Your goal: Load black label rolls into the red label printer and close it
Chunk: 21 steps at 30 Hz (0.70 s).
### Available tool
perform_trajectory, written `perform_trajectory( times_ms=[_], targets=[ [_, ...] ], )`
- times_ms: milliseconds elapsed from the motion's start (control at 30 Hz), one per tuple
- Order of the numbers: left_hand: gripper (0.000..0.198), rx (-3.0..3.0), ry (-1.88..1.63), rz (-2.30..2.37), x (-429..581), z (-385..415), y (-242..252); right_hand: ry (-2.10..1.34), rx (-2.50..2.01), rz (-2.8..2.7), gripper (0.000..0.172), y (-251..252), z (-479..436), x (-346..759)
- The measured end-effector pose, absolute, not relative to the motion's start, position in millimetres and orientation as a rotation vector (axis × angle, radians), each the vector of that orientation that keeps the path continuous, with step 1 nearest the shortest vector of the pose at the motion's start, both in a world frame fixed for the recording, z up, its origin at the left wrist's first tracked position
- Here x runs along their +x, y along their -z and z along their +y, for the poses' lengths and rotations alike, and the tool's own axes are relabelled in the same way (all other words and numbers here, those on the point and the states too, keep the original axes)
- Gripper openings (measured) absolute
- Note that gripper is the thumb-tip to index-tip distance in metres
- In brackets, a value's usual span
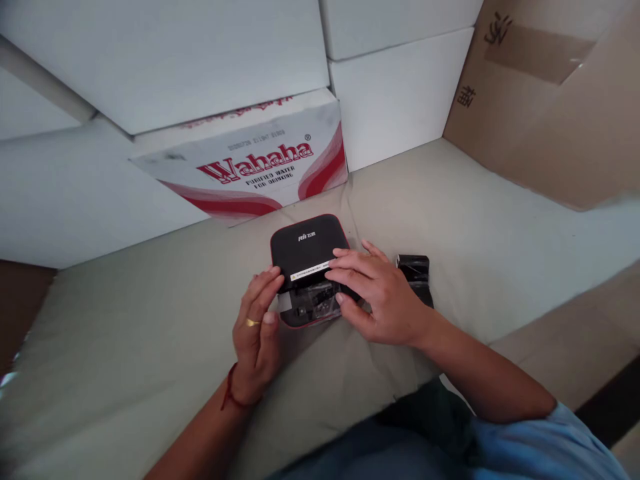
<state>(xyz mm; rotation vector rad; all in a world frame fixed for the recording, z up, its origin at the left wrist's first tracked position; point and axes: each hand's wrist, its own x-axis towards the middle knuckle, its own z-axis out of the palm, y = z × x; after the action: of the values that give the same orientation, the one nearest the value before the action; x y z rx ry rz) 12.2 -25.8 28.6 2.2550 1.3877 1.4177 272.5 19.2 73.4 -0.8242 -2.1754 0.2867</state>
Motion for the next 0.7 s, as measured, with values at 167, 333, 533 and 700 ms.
perform_trajectory(
  times_ms=[167,333,533,700],
  targets=[
    [0.045,2.285,-1.406,1.446,12,-26,-33,-0.315,-0.813,-2.147,0.024,-67,20,273],
    [0.047,2.338,-1.409,1.431,10,-25,-28,-0.239,-0.705,-2.146,0.023,-63,20,275],
    [0.045,2.448,-1.571,1.441,8,-31,-23,-0.138,-0.582,-2.106,0.018,-67,18,279],
    [0.039,2.43,-1.667,1.495,9,-36,-29,-0.19,-0.585,-2.101,0.023,-69,18,279]
  ],
)
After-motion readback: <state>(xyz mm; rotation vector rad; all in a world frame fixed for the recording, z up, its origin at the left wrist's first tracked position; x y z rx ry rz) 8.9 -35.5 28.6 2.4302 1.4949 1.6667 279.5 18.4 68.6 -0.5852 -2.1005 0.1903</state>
